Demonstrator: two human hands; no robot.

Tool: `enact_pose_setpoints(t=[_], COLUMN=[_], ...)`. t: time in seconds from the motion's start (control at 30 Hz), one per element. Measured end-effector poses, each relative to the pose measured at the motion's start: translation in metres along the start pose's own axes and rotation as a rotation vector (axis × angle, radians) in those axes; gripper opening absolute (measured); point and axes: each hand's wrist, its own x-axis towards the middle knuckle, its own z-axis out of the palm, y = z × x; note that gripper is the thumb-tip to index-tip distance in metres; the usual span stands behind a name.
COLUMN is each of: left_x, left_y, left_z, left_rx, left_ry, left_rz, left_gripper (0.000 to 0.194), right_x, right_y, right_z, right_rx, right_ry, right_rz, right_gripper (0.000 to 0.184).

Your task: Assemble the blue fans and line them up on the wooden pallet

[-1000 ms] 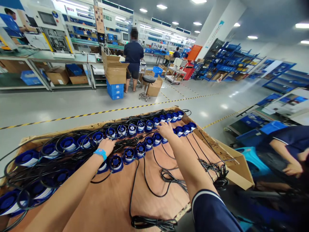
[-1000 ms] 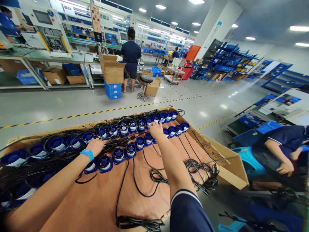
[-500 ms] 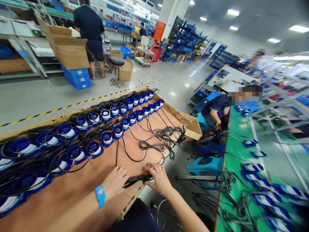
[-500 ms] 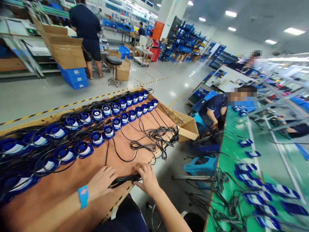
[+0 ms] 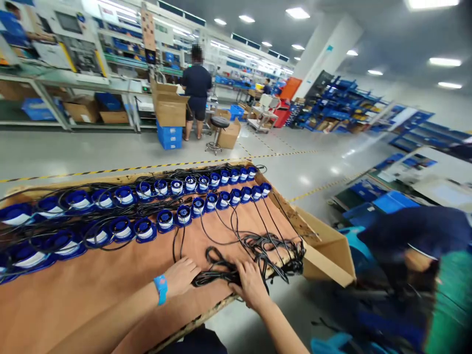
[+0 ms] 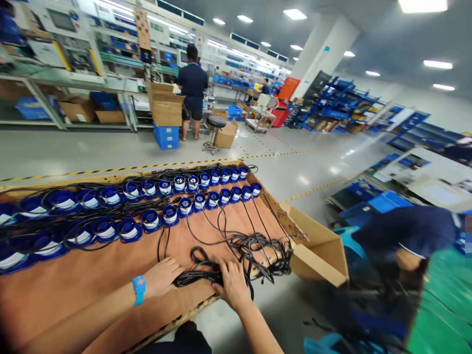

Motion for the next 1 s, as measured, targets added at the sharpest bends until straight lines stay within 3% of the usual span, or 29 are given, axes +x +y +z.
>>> enact_pose_setpoints(t=[0.07,0.13,0.23,0.3,0.37,0.43,0.5,0.6,0.73,0.87,1.0], left_x=[-0.008,-0.014,-0.016,-0.011,-0.002,0.009,0.02,0.036,0.052,0.054,0.061], left_y=[0.008,0.015,0.016,0.006,-0.015,-0.043,-0.075,-0.12,-0.166,-0.193,-0.206], left_z=[-0.006,-0.027,-0.084,-0.131,-0.173,-0.206,-0.224,-0.228,-0.207,-0.18,-0.16], left_rx=[-0.041,-0.193,-0.488,-0.551,-0.496,-0.407,-0.345,-0.282,-0.153,-0.194,-0.15], left_ry=[-0.043,-0.014,0.257,0.428,0.517,0.548,0.537,0.519,0.493,0.228,0.158], left_rz=[-0.11,-0.215,-0.303,-0.321,-0.353,-0.4,-0.457,-0.54,-0.661,-0.626,-0.678], left_gripper=[0.021,0.02,0.033,0.037,0.037,0.04,0.043,0.045,0.046,0.039,0.036], right_x=[-0.004,-0.001,0.028,0.064,0.111,0.164,0.22,0.296,0.363,0.389,0.397], right_y=[0.008,0.018,0.031,0.033,0.03,0.024,0.018,0.011,0.004,0.002,0.0], right_z=[-0.004,-0.021,-0.06,-0.09,-0.121,-0.152,-0.18,-0.201,-0.178,-0.132,-0.104], right_rx=[0.206,0.521,0.993,1.212,1.325,1.31,1.194,1.009,0.631,0.373,0.277], right_ry=[-0.069,-0.199,-0.462,-0.59,-0.644,-0.646,-0.604,-0.511,-0.321,-0.39,-0.43], right_rz=[-0.079,-0.107,-0.008,0.134,0.228,0.209,0.13,-0.069,-0.322,-0.35,-0.313], right_gripper=[0.054,0.042,0.037,0.045,0.048,0.048,0.041,0.039,0.039,0.024,0.025])
